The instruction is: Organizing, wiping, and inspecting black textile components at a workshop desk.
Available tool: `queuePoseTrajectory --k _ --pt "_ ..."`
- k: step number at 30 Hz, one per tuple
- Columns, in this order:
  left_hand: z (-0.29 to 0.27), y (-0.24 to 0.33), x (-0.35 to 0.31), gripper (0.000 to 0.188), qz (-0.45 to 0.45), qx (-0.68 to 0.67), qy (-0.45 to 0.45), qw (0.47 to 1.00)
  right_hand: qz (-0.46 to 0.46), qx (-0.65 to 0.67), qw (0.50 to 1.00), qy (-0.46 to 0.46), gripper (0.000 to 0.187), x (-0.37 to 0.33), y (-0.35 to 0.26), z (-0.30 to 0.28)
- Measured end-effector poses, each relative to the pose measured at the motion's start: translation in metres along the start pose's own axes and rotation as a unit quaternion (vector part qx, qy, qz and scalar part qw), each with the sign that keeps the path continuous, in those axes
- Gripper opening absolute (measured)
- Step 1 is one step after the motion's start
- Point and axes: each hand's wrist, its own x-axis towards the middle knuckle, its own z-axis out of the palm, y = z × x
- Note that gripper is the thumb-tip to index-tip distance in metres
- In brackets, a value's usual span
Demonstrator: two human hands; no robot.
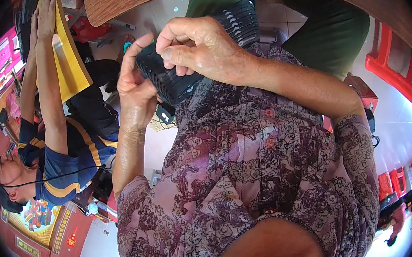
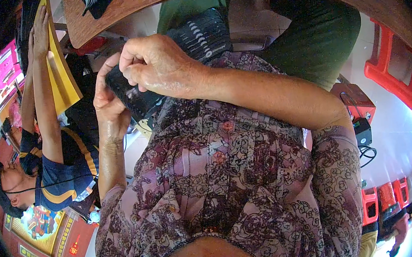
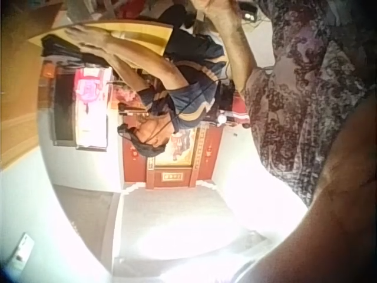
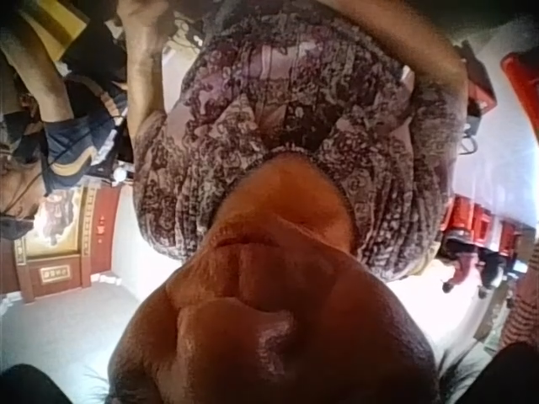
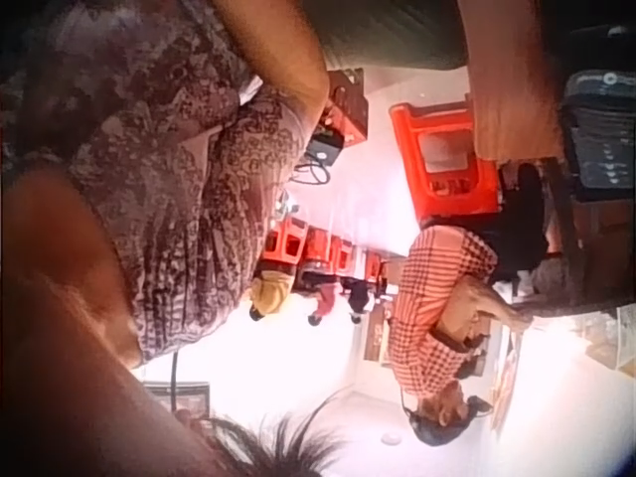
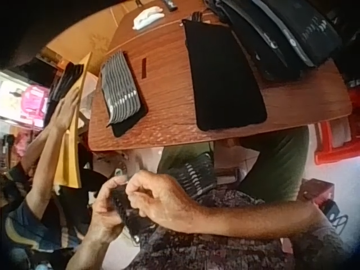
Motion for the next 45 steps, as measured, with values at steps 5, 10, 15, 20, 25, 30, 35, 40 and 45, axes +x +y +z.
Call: queuePoseTrajectory --k 5,10,15,20,25,30,35,40,45 --pt "-0.019 0.016 0.010 0.068 0.024 -0.166 -0.038 0.985 -0.124 -0.078 0.989 0.005 0.004 0.000 -0.007 0.009" --pt "-0.032 0.020 0.014 0.078 0.059 -0.198 -0.061 0.976 -0.349 -0.263 0.899 -0.029 0.016 -0.011 -0.019 0.009" --pt "-0.023 0.018 0.013 0.082 0.060 -0.242 -0.074 0.966 -0.368 -0.307 0.875 -0.069 0.015 -0.017 -0.010 0.014" --pt "-0.028 0.014 0.018 0.082 0.053 -0.272 -0.070 0.958 -0.405 -0.380 0.825 -0.103 0.030 -0.017 -0.011 0.014" --pt "-0.032 0.006 0.015 0.084 0.039 -0.199 -0.050 0.978 -0.407 -0.363 0.835 -0.076 0.033 -0.020 -0.008 0.013" --pt "-0.025 0.005 0.014 0.083 0.044 -0.211 -0.058 0.975 -0.414 -0.352 0.836 -0.074 0.036 -0.023 -0.006 0.011" --pt "-0.011 0.010 0.010 0.081 0.050 -0.267 -0.039 0.961 -0.412 -0.373 0.828 -0.068 0.036 -0.025 -0.006 0.009" --pt "-0.009 0.010 0.009 0.081 0.063 -0.245 -0.043 0.967 -0.414 -0.368 0.830 -0.059 0.037 -0.025 -0.004 0.008" --pt "-0.010 0.009 0.010 0.080 0.056 -0.243 -0.045 0.967 -0.412 -0.367 0.832 -0.058 0.036 -0.027 -0.004 0.009"
